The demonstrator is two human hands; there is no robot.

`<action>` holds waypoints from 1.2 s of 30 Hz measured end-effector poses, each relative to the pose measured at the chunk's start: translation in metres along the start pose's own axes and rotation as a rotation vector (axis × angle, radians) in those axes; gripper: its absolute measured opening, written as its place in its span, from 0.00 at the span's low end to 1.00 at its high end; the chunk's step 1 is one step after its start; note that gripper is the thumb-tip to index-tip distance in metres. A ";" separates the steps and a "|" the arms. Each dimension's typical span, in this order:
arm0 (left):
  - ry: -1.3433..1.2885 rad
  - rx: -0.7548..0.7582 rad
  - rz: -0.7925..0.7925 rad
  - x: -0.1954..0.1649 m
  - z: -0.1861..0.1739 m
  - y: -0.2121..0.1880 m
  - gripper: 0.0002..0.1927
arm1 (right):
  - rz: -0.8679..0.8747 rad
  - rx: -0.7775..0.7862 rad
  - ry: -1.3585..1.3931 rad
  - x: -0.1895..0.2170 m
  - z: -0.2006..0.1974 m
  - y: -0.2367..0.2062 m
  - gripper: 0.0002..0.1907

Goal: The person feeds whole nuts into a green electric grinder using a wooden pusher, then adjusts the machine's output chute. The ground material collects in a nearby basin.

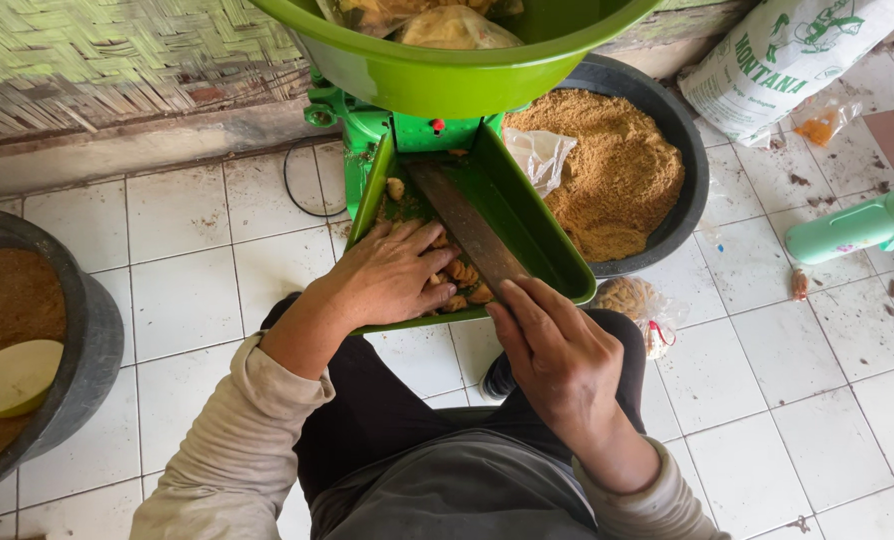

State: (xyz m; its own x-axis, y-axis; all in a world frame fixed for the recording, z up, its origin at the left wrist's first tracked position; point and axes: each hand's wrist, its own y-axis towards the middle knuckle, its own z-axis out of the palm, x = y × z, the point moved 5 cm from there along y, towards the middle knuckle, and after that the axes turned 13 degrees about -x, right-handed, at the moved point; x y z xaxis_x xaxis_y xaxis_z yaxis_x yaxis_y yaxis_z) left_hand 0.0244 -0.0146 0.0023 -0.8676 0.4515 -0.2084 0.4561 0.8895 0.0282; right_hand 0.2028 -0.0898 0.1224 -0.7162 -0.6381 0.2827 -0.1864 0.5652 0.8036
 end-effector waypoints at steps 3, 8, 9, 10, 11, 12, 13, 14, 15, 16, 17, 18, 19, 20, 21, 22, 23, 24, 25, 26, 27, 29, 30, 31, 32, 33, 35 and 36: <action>-0.013 -0.058 0.021 -0.002 -0.006 -0.001 0.31 | -0.017 0.027 -0.007 0.000 0.010 0.001 0.12; -0.025 -0.078 0.026 -0.001 -0.007 -0.001 0.31 | -0.009 -0.032 0.025 -0.012 -0.001 -0.010 0.10; -0.023 -0.062 0.019 0.000 -0.005 0.000 0.32 | -0.008 -0.055 0.040 -0.016 -0.009 -0.014 0.09; -0.021 -0.033 0.003 0.001 -0.002 0.001 0.32 | -0.009 -0.080 0.053 -0.022 -0.017 -0.016 0.08; -0.019 -0.003 -0.012 0.001 0.000 0.001 0.32 | -0.009 -0.103 0.066 -0.027 -0.024 -0.019 0.08; -0.019 0.027 -0.026 0.002 0.002 0.001 0.32 | 0.004 -0.109 0.033 -0.031 -0.033 -0.022 0.08; -0.015 0.017 -0.018 0.002 0.003 0.001 0.32 | 0.014 -0.115 0.000 -0.035 -0.044 -0.025 0.08; -0.012 0.007 -0.011 0.001 0.002 0.001 0.32 | 0.023 -0.121 -0.032 -0.038 -0.054 -0.026 0.08; -0.009 -0.004 -0.006 0.001 0.002 0.001 0.31 | 0.029 -0.113 -0.056 -0.041 -0.061 -0.027 0.08; -0.013 -0.006 -0.005 0.000 0.001 0.001 0.31 | 0.036 -0.106 -0.080 -0.044 -0.067 -0.027 0.08; -0.017 -0.009 -0.005 0.000 0.001 0.001 0.31 | 0.042 -0.100 -0.102 -0.046 -0.072 -0.028 0.08; -0.021 -0.010 -0.005 0.000 0.000 0.001 0.31 | 0.059 -0.092 -0.106 -0.048 -0.075 -0.029 0.08; -0.021 -0.020 0.002 0.000 -0.002 0.001 0.31 | 0.078 -0.084 -0.111 -0.050 -0.078 -0.029 0.08; -0.018 -0.031 0.008 -0.001 -0.003 0.001 0.31 | 0.096 -0.078 -0.114 -0.051 -0.081 -0.030 0.08; -0.014 -0.041 0.015 -0.001 -0.004 0.001 0.31 | 0.099 -0.081 -0.111 -0.051 -0.084 -0.031 0.08; -0.016 -0.056 0.023 -0.002 -0.006 0.000 0.31 | 0.102 -0.083 -0.106 -0.051 -0.088 -0.032 0.08; -0.019 -0.070 0.030 -0.002 -0.007 0.000 0.31 | 0.104 -0.083 -0.101 -0.050 -0.093 -0.032 0.08; -0.020 -0.083 0.038 -0.002 -0.007 -0.001 0.31 | 0.121 -0.070 -0.110 -0.050 -0.097 -0.032 0.08; -0.020 -0.068 0.035 -0.001 -0.006 0.000 0.31 | 0.137 -0.060 -0.119 -0.051 -0.101 -0.032 0.08; -0.021 -0.054 0.032 0.001 -0.005 0.001 0.31 | 0.152 -0.049 -0.128 -0.051 -0.107 -0.031 0.08; -0.023 -0.040 0.029 0.004 -0.003 0.004 0.31 | 0.153 -0.040 -0.136 -0.050 -0.113 -0.030 0.08; 0.023 0.006 0.036 0.013 0.001 0.017 0.28 | 0.154 -0.022 -0.150 -0.049 -0.122 -0.027 0.08; 0.045 0.031 0.040 0.018 0.003 0.025 0.27 | 0.158 -0.006 -0.150 -0.049 -0.125 -0.025 0.08; 0.037 -0.025 0.062 0.024 0.001 0.037 0.26 | 0.162 0.013 -0.150 -0.049 -0.128 -0.024 0.08; 0.029 -0.081 0.085 0.029 -0.001 0.051 0.25 | 0.167 0.032 -0.150 -0.049 -0.130 -0.024 0.08; 0.022 -0.138 0.108 0.034 -0.003 0.063 0.24 | 0.164 0.036 -0.138 -0.049 -0.130 -0.024 0.08; 0.184 0.119 0.027 0.048 0.012 0.082 0.25 | 0.155 0.038 -0.119 -0.049 -0.132 -0.025 0.07; 0.266 0.246 -0.016 0.053 0.018 0.086 0.26 | 0.152 0.039 -0.112 -0.050 -0.132 -0.026 0.07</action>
State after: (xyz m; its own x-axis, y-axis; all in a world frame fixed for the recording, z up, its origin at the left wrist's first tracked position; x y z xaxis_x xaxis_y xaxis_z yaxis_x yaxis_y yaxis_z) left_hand 0.0211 0.0846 -0.0241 -0.8815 0.4690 0.0554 0.4481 0.8676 -0.2157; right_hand 0.3328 -0.1419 0.1566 -0.8084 -0.4824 0.3374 -0.0945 0.6721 0.7344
